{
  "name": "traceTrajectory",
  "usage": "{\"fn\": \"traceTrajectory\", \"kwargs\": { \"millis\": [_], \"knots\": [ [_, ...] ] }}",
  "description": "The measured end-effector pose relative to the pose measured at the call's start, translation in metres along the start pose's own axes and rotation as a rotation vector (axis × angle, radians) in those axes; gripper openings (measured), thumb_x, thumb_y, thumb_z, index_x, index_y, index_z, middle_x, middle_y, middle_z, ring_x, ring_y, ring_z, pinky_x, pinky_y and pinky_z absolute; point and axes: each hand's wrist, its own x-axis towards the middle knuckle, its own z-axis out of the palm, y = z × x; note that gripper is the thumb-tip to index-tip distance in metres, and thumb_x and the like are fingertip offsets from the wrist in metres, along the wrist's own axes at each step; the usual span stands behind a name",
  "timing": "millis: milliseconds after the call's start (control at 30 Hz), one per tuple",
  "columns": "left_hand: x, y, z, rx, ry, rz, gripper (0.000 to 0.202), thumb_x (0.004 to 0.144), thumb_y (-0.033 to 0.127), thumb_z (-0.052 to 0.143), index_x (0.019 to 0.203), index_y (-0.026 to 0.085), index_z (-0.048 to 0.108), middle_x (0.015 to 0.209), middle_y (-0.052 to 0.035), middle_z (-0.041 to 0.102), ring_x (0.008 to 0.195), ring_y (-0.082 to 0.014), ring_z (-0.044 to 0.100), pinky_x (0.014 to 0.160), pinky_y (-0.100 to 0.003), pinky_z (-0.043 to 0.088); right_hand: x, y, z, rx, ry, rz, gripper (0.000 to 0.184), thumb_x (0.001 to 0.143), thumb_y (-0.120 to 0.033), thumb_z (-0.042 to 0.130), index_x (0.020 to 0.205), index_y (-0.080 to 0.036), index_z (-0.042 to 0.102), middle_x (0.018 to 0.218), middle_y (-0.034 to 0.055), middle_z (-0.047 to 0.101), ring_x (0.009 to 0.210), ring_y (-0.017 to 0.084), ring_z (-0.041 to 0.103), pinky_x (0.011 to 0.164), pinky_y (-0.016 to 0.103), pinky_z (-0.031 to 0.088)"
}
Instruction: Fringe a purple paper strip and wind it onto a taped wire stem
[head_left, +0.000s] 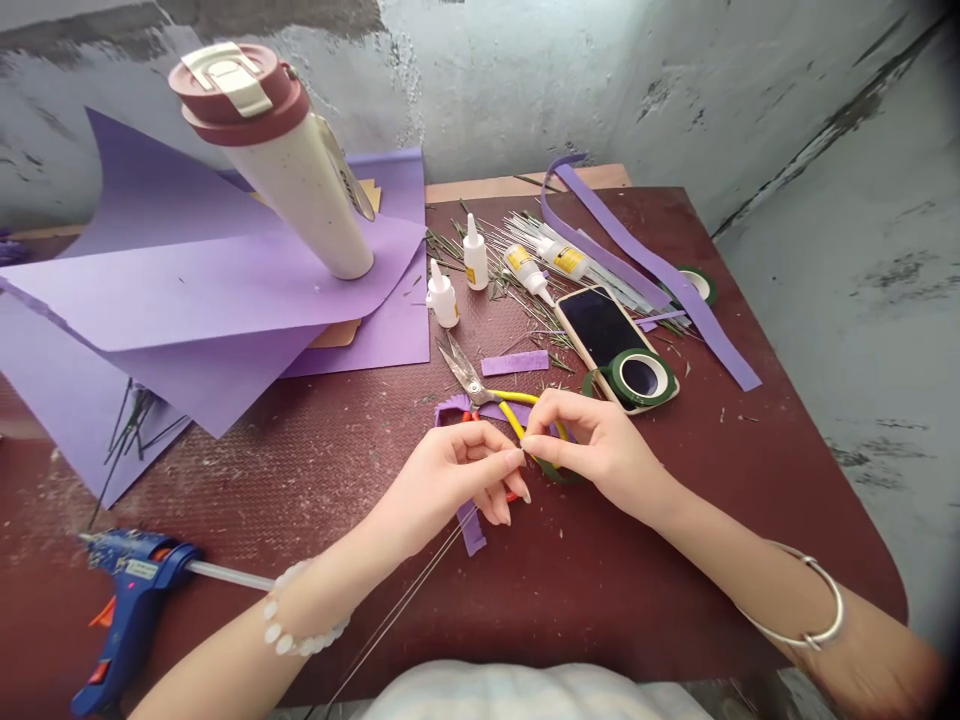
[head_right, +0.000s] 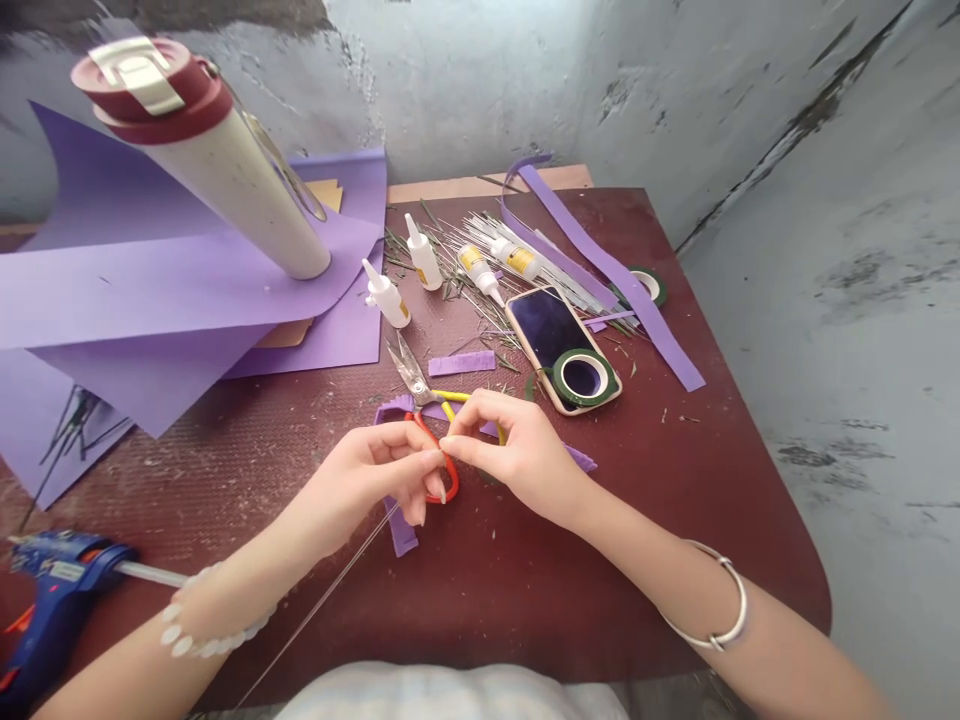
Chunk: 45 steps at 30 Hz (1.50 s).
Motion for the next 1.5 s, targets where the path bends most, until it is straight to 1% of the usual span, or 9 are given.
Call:
{"fn": "traceTrajectory", "kwargs": {
  "millis": [133, 400, 633, 700, 800, 967, 1067, 1300, 1500],
  "knots": [
    [-0.001, 0.001, 0.003, 0.062, 0.041, 0.060, 0.021, 0.085, 0.027, 0.071, 0.076, 0.010, 0.062, 0.067, -0.0031, 0.071, 0.048, -0.0074, 0.063, 0.050, -0.016, 0.052, 0.000, 0.003, 0.001, 0.009, 0.020, 0.017, 0.014, 0.084, -0.024, 0.073, 0.073, -0.018, 0.066, 0.076, -0.0012, 0.059, 0.073, 0.014, 0.053, 0.067, 0.029, 0.040],
    [0.003, -0.006, -0.005, -0.325, -0.221, -0.066, 0.016, 0.087, 0.019, 0.065, 0.075, 0.009, 0.064, 0.061, -0.0008, 0.066, 0.038, -0.0048, 0.056, 0.040, -0.013, 0.047, 0.002, 0.003, 0.001, 0.208, -0.043, -0.040, 0.006, 0.083, -0.023, 0.075, 0.078, -0.019, 0.073, 0.079, 0.0005, 0.062, 0.069, 0.012, 0.055, 0.060, 0.026, 0.042],
    [0.003, -0.010, -0.006, -0.446, -0.367, -0.168, 0.014, 0.083, 0.021, 0.070, 0.078, 0.008, 0.065, 0.055, 0.0022, 0.057, 0.036, -0.0045, 0.049, 0.036, -0.013, 0.044, 0.003, 0.004, 0.005, 0.303, -0.108, -0.096, 0.009, 0.082, -0.025, 0.076, 0.077, -0.018, 0.071, 0.078, 0.0009, 0.060, 0.073, 0.013, 0.057, 0.066, 0.026, 0.048],
    [0.003, -0.008, -0.005, -0.383, -0.329, -0.138, 0.018, 0.083, 0.024, 0.071, 0.078, 0.009, 0.064, 0.058, 0.0004, 0.061, 0.040, -0.0062, 0.055, 0.040, -0.014, 0.048, 0.002, 0.004, 0.005, 0.287, -0.088, -0.079, 0.013, 0.082, -0.026, 0.076, 0.075, -0.018, 0.069, 0.078, 0.0009, 0.060, 0.071, 0.013, 0.055, 0.062, 0.025, 0.046],
    [0.001, -0.005, -0.003, -0.205, -0.181, -0.027, 0.021, 0.083, 0.030, 0.072, 0.082, 0.011, 0.064, 0.069, -0.0031, 0.069, 0.049, -0.0088, 0.064, 0.049, -0.017, 0.054, 0.002, 0.003, 0.003, 0.241, -0.020, 0.003, 0.019, 0.081, -0.029, 0.077, 0.073, -0.017, 0.064, 0.076, -0.0001, 0.057, 0.066, 0.011, 0.050, 0.054, 0.023, 0.040],
    [-0.005, -0.001, 0.004, 0.095, 0.039, 0.113, 0.024, 0.084, 0.033, 0.072, 0.078, 0.012, 0.063, 0.066, -0.0030, 0.071, 0.049, -0.0090, 0.064, 0.050, -0.017, 0.053, 0.001, 0.003, 0.006, 0.171, 0.073, 0.079, 0.021, 0.081, -0.032, 0.076, 0.076, -0.017, 0.062, 0.074, -0.0013, 0.055, 0.065, 0.011, 0.048, 0.054, 0.022, 0.039],
    [-0.008, 0.001, 0.007, 0.124, 0.094, 0.166, 0.023, 0.085, 0.032, 0.071, 0.076, 0.012, 0.063, 0.066, -0.0025, 0.071, 0.047, -0.0089, 0.063, 0.049, -0.018, 0.052, 0.001, 0.005, 0.010, 0.204, 0.089, 0.074, 0.021, 0.081, -0.033, 0.077, 0.077, -0.017, 0.064, 0.075, -0.0014, 0.058, 0.064, 0.010, 0.049, 0.056, 0.022, 0.039],
    [-0.007, -0.001, 0.004, -0.189, -0.089, 0.044, 0.019, 0.084, 0.027, 0.070, 0.076, 0.010, 0.065, 0.062, -0.0010, 0.069, 0.032, -0.0028, 0.048, 0.032, -0.012, 0.036, 0.001, 0.006, 0.011, 0.464, -0.005, 0.069, 0.018, 0.075, -0.028, 0.083, 0.079, -0.018, 0.069, 0.073, -0.0019, 0.064, 0.063, 0.010, 0.058, 0.062, 0.022, 0.047],
    [-0.003, -0.007, -0.001, -0.386, -0.254, -0.033, 0.016, 0.084, 0.022, 0.068, 0.077, 0.008, 0.068, 0.057, -0.0018, 0.066, 0.030, -0.0037, 0.046, 0.029, -0.012, 0.035, 0.001, 0.005, 0.011, 0.470, -0.056, 0.024, 0.010, 0.077, -0.024, 0.082, 0.082, -0.020, 0.075, 0.080, 0.0011, 0.069, 0.073, 0.013, 0.064, 0.071, 0.026, 0.054]
  ]
}}
